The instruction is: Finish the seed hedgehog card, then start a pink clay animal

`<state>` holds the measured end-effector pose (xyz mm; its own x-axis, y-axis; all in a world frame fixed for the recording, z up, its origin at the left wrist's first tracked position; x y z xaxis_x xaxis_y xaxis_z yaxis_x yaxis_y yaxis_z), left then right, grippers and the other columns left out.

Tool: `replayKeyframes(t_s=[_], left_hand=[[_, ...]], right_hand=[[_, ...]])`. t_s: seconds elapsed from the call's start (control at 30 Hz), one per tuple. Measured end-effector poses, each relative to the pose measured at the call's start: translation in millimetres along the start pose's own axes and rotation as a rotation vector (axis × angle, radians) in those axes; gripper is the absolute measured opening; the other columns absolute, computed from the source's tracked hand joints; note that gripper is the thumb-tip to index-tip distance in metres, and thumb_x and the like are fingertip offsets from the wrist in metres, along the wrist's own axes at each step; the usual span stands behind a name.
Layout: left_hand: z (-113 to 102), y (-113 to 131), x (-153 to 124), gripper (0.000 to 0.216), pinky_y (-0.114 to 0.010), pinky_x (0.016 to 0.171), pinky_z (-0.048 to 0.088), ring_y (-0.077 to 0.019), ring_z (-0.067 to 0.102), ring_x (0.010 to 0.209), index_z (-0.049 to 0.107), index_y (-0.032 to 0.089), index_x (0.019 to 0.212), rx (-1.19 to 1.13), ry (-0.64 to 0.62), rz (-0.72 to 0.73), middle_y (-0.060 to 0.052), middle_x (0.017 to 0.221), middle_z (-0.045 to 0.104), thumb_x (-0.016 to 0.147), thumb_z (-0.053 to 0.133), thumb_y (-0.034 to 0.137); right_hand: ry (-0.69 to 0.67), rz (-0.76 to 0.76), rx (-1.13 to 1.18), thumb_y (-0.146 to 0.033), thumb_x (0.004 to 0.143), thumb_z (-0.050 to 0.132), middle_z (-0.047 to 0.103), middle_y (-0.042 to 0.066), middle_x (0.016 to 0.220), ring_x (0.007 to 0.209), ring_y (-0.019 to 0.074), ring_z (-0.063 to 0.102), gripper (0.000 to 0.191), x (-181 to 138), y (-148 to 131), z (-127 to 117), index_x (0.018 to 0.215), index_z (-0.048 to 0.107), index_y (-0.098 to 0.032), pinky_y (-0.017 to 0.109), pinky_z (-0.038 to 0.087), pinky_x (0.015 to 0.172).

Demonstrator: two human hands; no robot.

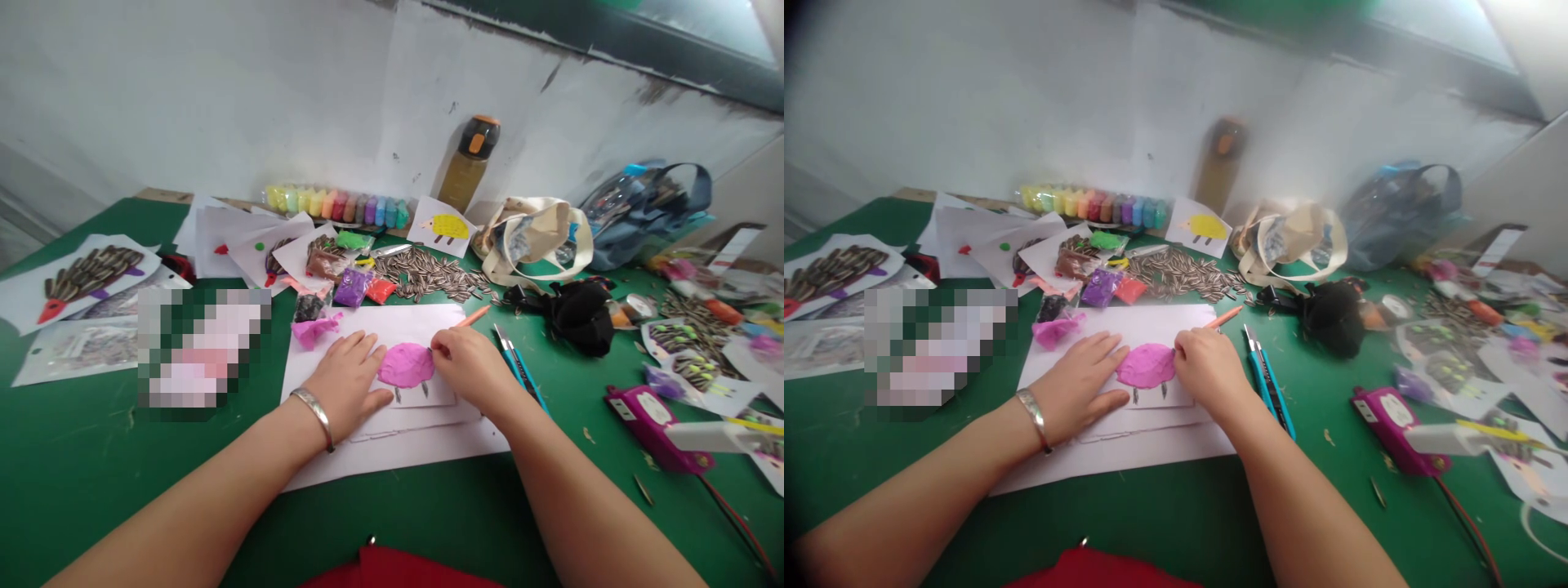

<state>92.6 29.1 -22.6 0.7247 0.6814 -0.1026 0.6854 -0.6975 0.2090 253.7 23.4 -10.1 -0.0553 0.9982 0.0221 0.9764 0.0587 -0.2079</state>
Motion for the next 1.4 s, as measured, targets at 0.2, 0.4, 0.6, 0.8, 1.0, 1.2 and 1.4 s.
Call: replayKeyframes(t_s=[0.2,0.4,0.6,0.8,1.0,1.2,1.4], left_hand=[[0,0,1,0.059,-0.051,0.113,0.028,-0.0369,0.033,0.138,0.048,0.008,0.136,-0.002,-0.02,-0.007,-0.021,0.147,0.041,0.087,0.057,0.041],[0,0,1,0.06,-0.052,0.113,0.029,-0.0373,0.034,0.137,0.049,0.007,0.135,-0.01,-0.008,-0.007,-0.022,0.146,0.042,0.087,0.059,0.041],[2,-1,1,0.06,-0.051,0.114,0.027,-0.0364,0.032,0.138,0.048,0.008,0.136,-0.019,-0.019,-0.022,-0.021,0.147,0.041,0.086,0.06,0.041],[0,0,1,0.06,-0.051,0.113,0.029,-0.0364,0.034,0.137,0.049,0.008,0.134,-0.022,0.005,-0.007,-0.021,0.146,0.043,0.086,0.061,0.04],[0,-1,1,0.06,-0.052,0.113,0.029,-0.0375,0.034,0.137,0.049,0.007,0.135,-0.001,-0.018,-0.015,-0.021,0.146,0.042,0.087,0.059,0.041],[-1,0,0,0.06,-0.051,0.113,0.029,-0.0373,0.034,0.137,0.049,0.007,0.135,-0.005,-0.009,-0.008,-0.021,0.146,0.043,0.086,0.06,0.04],[-1,0,1,0.059,-0.051,0.113,0.028,-0.0361,0.035,0.136,0.05,0.008,0.134,-0.011,0.0,-0.012,-0.021,0.145,0.044,0.086,0.061,0.041]], right_hand=[[-0.025,0.021,0.009,-0.012,0.079,0.05,0.066,0.004,0.072,0.073,0.0186,0.058,0.017,-1,1,1,0.072,0.063,-0.02,0.028,0.032,0.062],[-0.058,0.064,0.002,-0.013,0.079,0.049,0.065,0.003,0.069,0.068,0.0167,0.056,0.017,-2,3,-1,0.071,0.063,-0.019,0.027,0.028,0.059],[-0.095,0.076,0.021,-0.013,0.079,0.05,0.064,0.002,0.069,0.067,0.0159,0.055,0.016,-4,4,0,0.074,0.064,-0.02,0.027,0.027,0.058],[-0.004,-0.026,-0.001,-0.014,0.087,0.047,0.066,0.005,0.079,0.078,0.0181,0.056,0.021,5,0,2,0.08,0.067,-0.019,0.028,0.032,0.067],[0.066,-0.165,-0.044,-0.013,0.091,0.044,0.064,0.009,0.083,0.084,0.0211,0.052,0.026,12,-12,10,0.089,0.07,-0.018,0.031,0.032,0.073],[0.095,-0.195,-0.042,-0.013,0.091,0.045,0.063,0.009,0.083,0.083,0.0214,0.051,0.026,15,-13,12,0.092,0.07,-0.019,0.031,0.032,0.073],[0.086,-0.264,-0.016,-0.012,0.091,0.046,0.062,0.008,0.083,0.083,0.0214,0.05,0.026,18,-21,15,0.091,0.07,-0.021,0.031,0.032,0.073]])
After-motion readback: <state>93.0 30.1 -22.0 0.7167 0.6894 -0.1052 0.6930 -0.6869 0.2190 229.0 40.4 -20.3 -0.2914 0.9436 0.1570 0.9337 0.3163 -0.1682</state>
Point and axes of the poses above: each hand's wrist, its own x-axis towards the middle knuckle, its own z-axis out of the palm, y = z × x, the point moved 7 cm from there along x, towards the middle knuckle
